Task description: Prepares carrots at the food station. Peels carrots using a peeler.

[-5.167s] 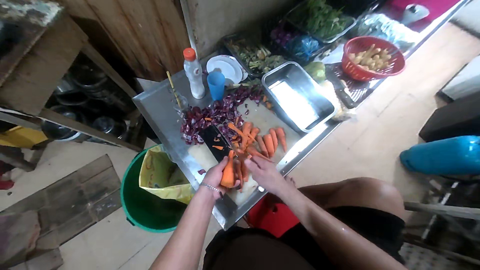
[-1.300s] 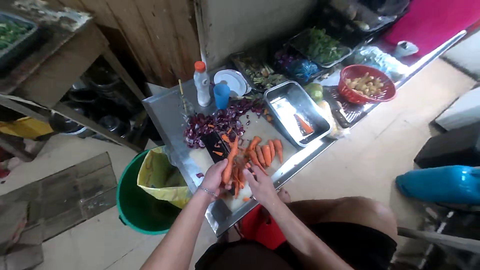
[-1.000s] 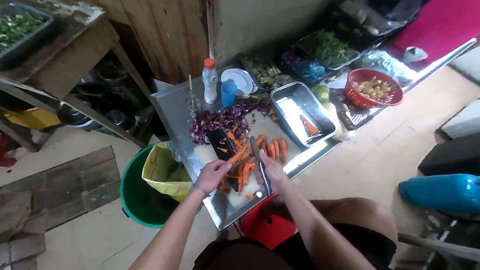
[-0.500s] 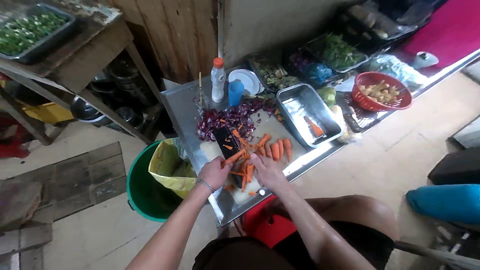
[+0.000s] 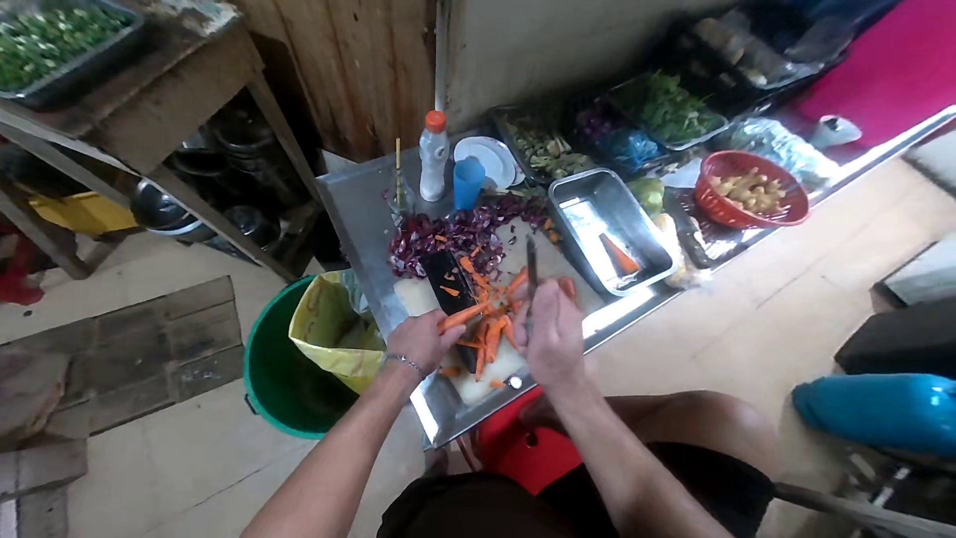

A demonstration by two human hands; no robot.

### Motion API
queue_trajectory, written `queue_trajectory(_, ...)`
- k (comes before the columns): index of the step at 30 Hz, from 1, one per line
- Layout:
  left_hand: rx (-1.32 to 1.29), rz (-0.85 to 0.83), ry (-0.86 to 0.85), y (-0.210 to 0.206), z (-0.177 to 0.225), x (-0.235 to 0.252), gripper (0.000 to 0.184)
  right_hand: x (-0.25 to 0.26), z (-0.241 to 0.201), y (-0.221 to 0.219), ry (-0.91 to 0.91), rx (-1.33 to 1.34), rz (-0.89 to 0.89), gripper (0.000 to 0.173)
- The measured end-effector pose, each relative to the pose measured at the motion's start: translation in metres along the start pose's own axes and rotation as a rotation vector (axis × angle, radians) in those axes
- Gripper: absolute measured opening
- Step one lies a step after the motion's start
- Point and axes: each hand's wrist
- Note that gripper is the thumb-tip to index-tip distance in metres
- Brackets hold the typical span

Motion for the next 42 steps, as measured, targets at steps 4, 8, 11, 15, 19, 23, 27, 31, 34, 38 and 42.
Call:
queue_trajectory(4, -0.013, 0.007, -0.043, -0.012, -0.005, 0.002, 0.047, 0.003, 0.078, -0.033, -0.445, -0.277, -0.301, 0.072)
queue_trajectory(8, -0.051, 0.035, -0.004, -0.04, -0.024, 0.003, 0.047, 0.0, 0.08, -0.032, -0.61, 0.054, -0.37, 0.07)
queue_trajectory(11, -0.138, 0.016, 0.037, -0.038, -0.024, 0.007, 0.051, 0.006, 0.075, -0.024, -0.61, 0.186, -0.337, 0.064)
queue_trajectory(15, -0.751, -0.027, 0.154, -0.033, -0.027, 0.008, 0.053, 0.006, 0.091, -0.023, -0.433, -0.037, -0.292, 0.051)
queue_trajectory(19, -1.473, 0.038, 0.378, -0.025, -0.015, 0.002, 0.046, -0.01, 0.08, -0.027, -0.321, -0.283, -0.247, 0.051)
queue_trajectory(23, -1.55, 0.1, 0.366, -0.024, -0.012, 0.002, 0.042, -0.031, 0.055, -0.034, -0.116, -0.447, -0.297, 0.057)
queue_trajectory(27, -1.739, 0.127, 0.418, -0.019, -0.001, -0.002, 0.038, -0.042, 0.047, -0.041, 0.045, -0.567, -0.299, 0.061)
queue_trajectory(31, -1.737, 0.092, 0.402, -0.02, 0.0, -0.01, 0.041, -0.038, 0.047, -0.038, 0.129, -0.626, -0.299, 0.063)
queue_trajectory(34, -1.719, 0.064, 0.354, -0.024, 0.001, -0.013, 0.044, -0.033, 0.052, -0.031, 0.202, -0.614, -0.32, 0.062)
queue_trajectory(38, -1.656, 0.054, 0.324, -0.027, -0.002, -0.013, 0.053, -0.022, 0.064, -0.032, 0.315, -0.585, -0.293, 0.062)
queue_trajectory(42, -1.643, 0.05, 0.316, -0.025, -0.006, -0.013, 0.056, -0.013, 0.068, -0.036, 0.4, -0.571, -0.267, 0.063)
Point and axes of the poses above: each hand's wrist, its own x-axis towards the middle knuckle, its own y-axis out of the back of the hand, z = x × y, and after that the axes turned 11 degrees about -y, right-handed
